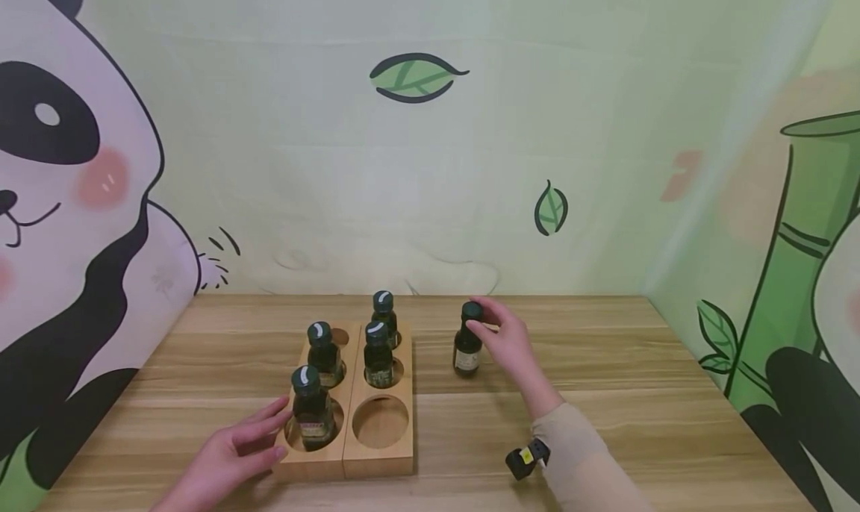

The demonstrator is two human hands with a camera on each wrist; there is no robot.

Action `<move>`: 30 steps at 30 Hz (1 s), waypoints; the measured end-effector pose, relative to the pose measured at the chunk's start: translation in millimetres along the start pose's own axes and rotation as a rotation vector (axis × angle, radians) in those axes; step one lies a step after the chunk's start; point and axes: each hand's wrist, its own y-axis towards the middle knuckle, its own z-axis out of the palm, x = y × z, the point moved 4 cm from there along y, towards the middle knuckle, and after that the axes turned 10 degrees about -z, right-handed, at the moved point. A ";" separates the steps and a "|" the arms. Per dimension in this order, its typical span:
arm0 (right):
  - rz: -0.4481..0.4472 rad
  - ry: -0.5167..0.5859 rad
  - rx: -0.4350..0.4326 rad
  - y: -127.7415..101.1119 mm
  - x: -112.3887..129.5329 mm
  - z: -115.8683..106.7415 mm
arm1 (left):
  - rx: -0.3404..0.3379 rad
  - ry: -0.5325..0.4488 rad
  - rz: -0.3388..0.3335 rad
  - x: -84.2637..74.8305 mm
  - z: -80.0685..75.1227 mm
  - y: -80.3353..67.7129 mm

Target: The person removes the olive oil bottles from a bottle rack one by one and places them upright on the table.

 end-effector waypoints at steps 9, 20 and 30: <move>-0.007 -0.028 0.003 1.3 -9.3 2.1 | -0.009 0.028 -0.031 -0.4 -0.1 0.0; -0.006 -0.028 -0.022 0.0 -10.0 1.8 | -0.002 0.009 -0.032 0.2 0.0 -0.9; 0.010 0.005 -0.005 -4.2 -13.8 1.6 | -0.011 0.027 -0.047 0.9 -0.1 -0.7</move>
